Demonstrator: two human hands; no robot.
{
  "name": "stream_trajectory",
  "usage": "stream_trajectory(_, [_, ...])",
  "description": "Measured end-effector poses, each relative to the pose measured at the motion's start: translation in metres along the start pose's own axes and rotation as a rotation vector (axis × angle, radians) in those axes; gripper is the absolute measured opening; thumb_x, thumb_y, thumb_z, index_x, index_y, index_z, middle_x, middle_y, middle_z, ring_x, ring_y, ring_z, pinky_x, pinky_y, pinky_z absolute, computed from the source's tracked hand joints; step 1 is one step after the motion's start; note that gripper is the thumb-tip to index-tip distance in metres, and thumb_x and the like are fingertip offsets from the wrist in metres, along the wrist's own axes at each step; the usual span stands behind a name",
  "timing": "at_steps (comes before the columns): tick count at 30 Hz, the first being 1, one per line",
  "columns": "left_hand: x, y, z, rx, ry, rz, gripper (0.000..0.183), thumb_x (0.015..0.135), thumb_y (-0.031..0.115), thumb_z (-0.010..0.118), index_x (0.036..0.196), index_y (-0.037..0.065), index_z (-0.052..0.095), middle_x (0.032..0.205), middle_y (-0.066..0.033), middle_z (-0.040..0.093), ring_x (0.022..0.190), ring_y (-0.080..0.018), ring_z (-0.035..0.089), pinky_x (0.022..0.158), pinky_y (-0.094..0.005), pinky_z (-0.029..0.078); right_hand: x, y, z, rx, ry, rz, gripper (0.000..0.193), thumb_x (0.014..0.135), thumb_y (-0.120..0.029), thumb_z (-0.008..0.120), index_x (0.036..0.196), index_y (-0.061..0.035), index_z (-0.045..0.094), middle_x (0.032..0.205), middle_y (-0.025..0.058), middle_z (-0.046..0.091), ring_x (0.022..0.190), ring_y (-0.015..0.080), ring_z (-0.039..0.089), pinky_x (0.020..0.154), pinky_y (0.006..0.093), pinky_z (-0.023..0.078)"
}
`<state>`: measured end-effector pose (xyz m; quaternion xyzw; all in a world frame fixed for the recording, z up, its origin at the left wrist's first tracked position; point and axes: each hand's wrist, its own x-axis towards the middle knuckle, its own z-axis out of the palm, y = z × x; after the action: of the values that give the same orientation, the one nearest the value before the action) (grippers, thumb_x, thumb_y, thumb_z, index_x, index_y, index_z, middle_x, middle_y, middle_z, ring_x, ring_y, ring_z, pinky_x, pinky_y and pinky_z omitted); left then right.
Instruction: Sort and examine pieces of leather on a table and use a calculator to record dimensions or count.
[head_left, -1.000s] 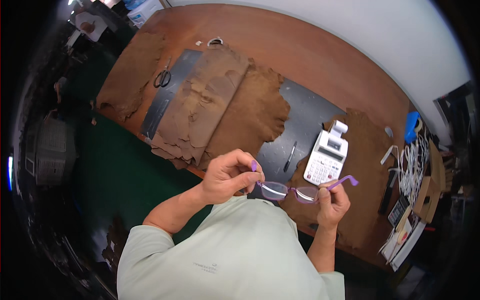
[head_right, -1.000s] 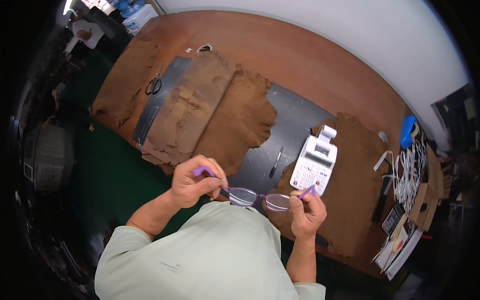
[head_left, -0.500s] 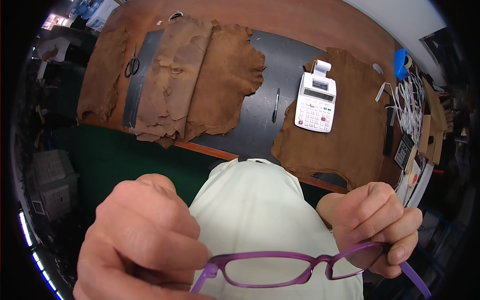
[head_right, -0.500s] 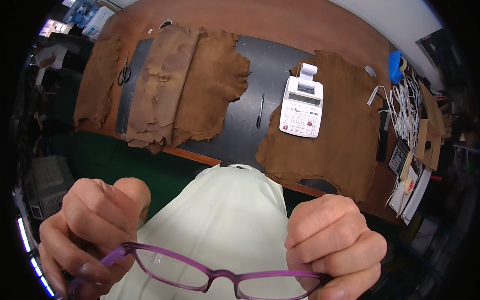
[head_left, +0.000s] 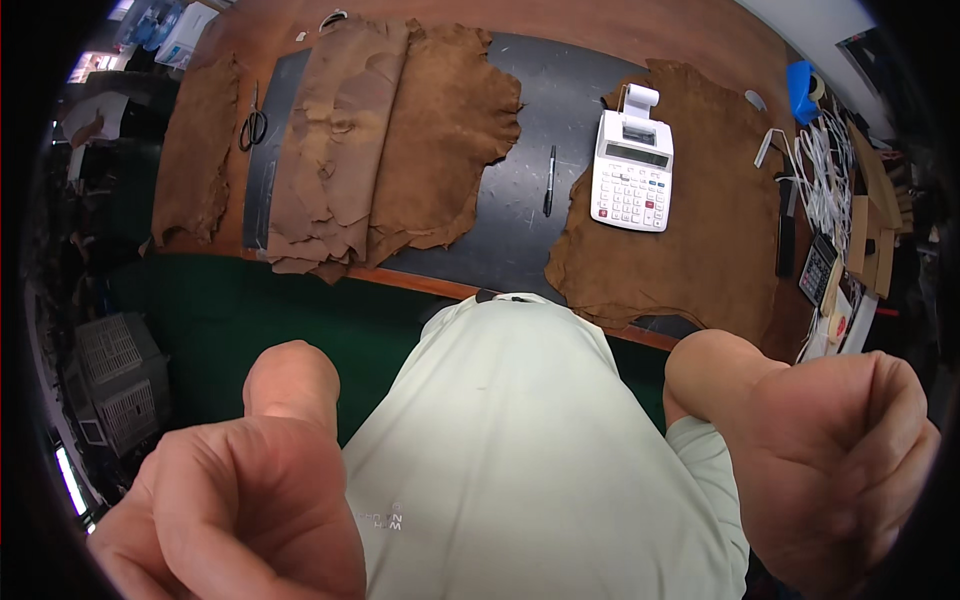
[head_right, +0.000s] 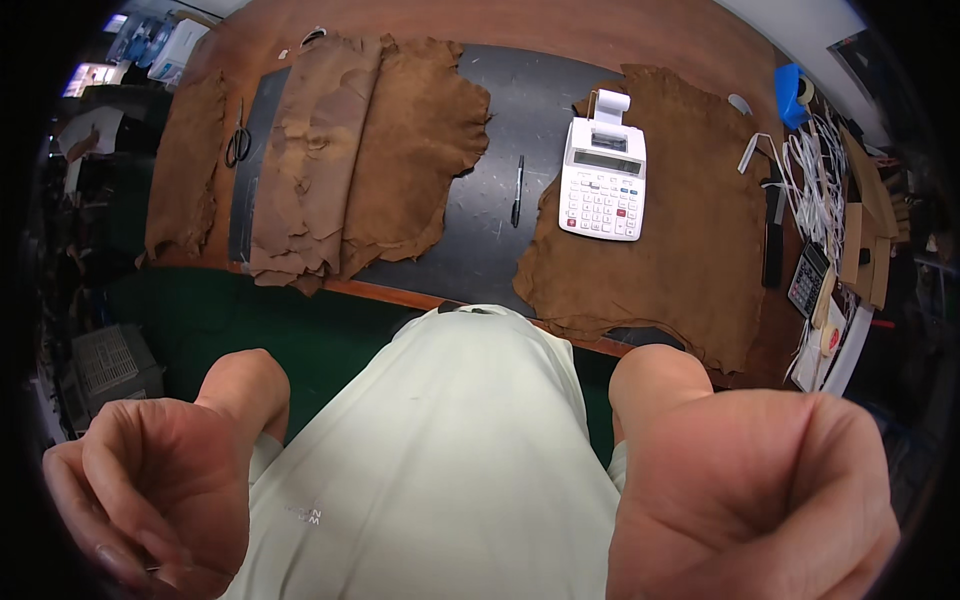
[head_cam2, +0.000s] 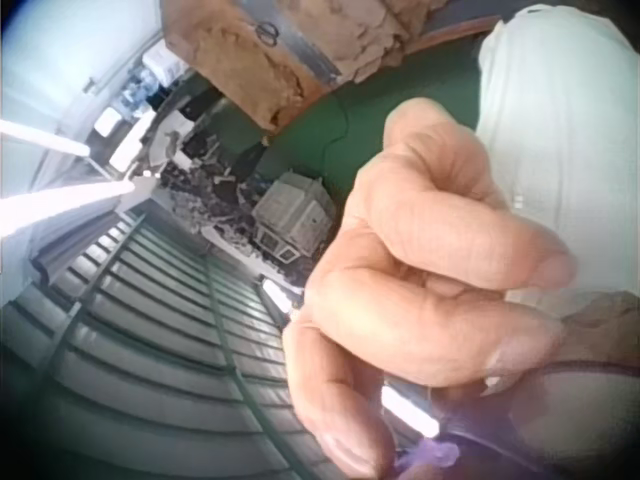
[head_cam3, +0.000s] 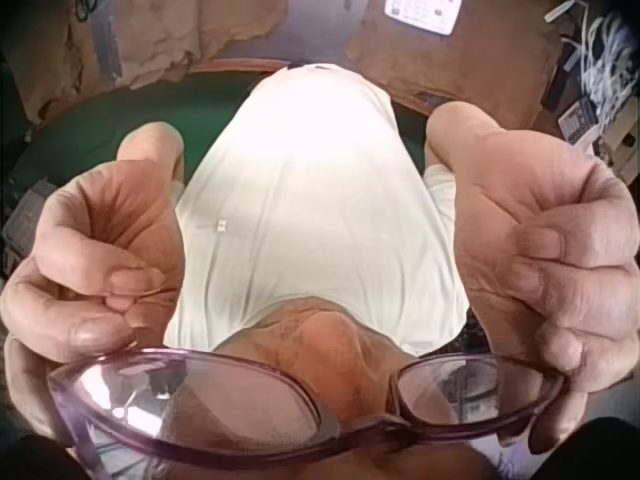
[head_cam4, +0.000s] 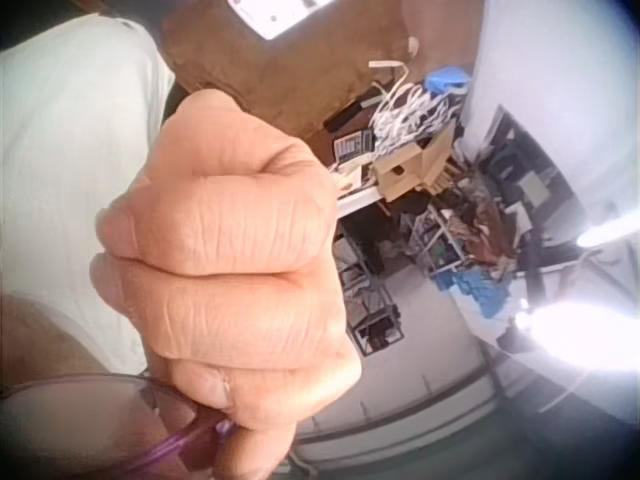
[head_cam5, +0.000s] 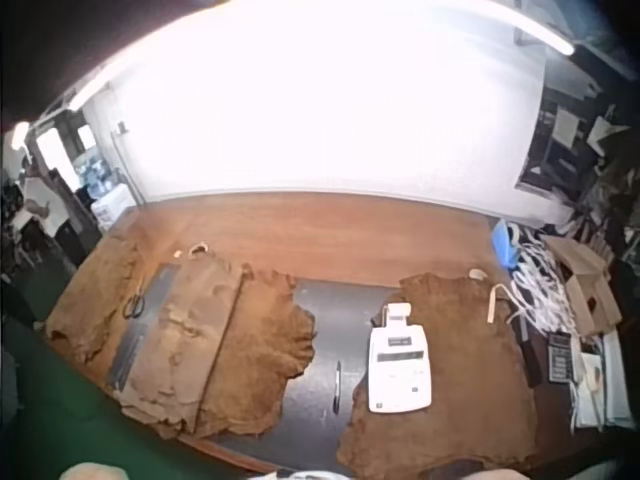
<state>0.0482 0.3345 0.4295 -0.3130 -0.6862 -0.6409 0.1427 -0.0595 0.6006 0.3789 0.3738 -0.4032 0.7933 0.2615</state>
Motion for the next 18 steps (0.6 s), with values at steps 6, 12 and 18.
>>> stream_trajectory(6, [-0.006, -0.004, 0.004, 0.082, 0.067, 0.115, 0.032, 0.096, 0.023, 0.063, 0.128, 0.018, 0.062, 0.122, -0.0021, 0.051, 0.097, -0.0151, 0.052, 0.077, -0.0281, 0.044, -0.004, -0.010, -0.019, -0.064, -0.011, -0.016, 0.021, 0.095, -0.034, 0.064, 0.096, -0.0132, 0.066, 0.084, -0.0029, 0.049, 0.061, 0.0098, 0.053, 0.055, 0.0239, 0.043])
stream_trajectory(12, [-0.012, -0.004, 0.002, 0.171, 0.148, 0.237, 0.033, 0.098, 0.015, 0.060, 0.131, 0.016, 0.062, 0.133, 0.0010, 0.049, 0.107, -0.0135, 0.053, 0.085, -0.0280, 0.047, 0.009, -0.004, -0.021, -0.120, -0.040, -0.030, 0.023, 0.096, -0.033, 0.063, 0.095, -0.0098, 0.062, 0.085, -0.0006, 0.048, 0.061, 0.0125, 0.054, 0.054, 0.0257, 0.044])
stream_trajectory(18, [-0.022, -0.002, -0.007, 0.269, 0.223, 0.377, 0.035, 0.099, 0.008, 0.058, 0.134, 0.015, 0.063, 0.143, 0.0041, 0.047, 0.116, -0.0119, 0.054, 0.093, -0.0279, 0.050, 0.004, 0.031, 0.015, -0.171, -0.073, -0.064, 0.026, 0.098, -0.032, 0.062, 0.095, -0.0064, 0.057, 0.086, 0.0018, 0.047, 0.062, 0.0152, 0.055, 0.052, 0.0275, 0.045])
